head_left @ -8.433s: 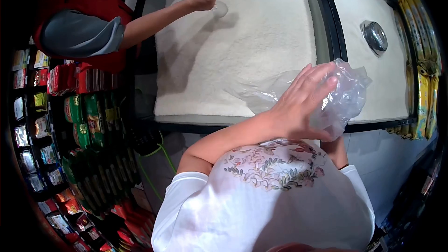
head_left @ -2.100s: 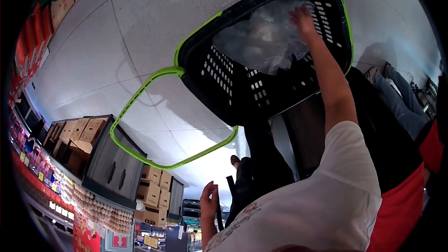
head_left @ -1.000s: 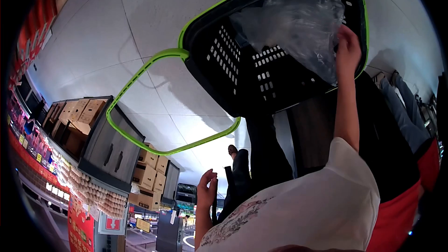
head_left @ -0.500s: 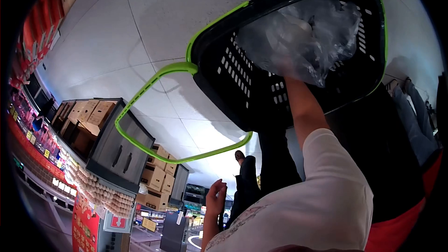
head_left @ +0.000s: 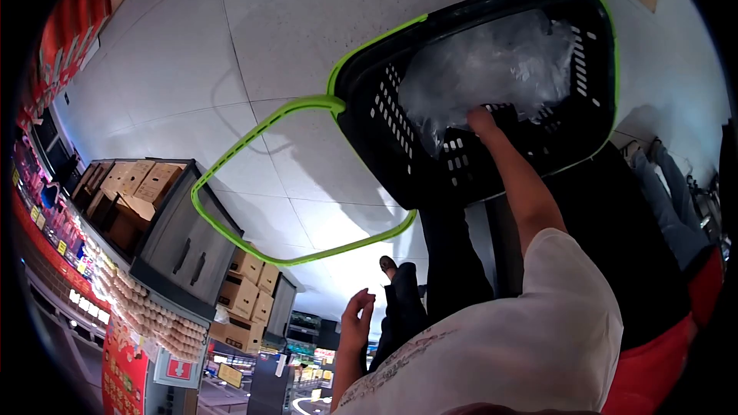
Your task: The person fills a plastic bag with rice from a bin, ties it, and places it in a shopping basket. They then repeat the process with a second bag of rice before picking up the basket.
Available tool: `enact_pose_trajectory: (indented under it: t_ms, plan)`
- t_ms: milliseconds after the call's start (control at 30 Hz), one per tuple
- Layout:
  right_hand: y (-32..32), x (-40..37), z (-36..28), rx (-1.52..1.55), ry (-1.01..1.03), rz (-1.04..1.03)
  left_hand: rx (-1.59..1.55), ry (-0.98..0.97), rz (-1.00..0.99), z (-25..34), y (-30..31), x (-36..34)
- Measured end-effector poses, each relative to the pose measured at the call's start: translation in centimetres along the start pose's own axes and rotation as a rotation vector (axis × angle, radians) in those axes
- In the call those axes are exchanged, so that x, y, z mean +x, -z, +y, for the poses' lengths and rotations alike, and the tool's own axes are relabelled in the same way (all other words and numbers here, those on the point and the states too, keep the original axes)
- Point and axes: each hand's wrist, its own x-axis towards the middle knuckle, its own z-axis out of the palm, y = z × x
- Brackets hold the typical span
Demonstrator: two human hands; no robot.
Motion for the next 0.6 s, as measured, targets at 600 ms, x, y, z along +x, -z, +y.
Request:
enact_pose_trajectory:
  t_ms: [600]
  plan:
    - [13.4,-34.6,-0.8,0.669,0.035,-0.083,-0.272,-0.285,0.092,-8.3,1.1,-3.9]
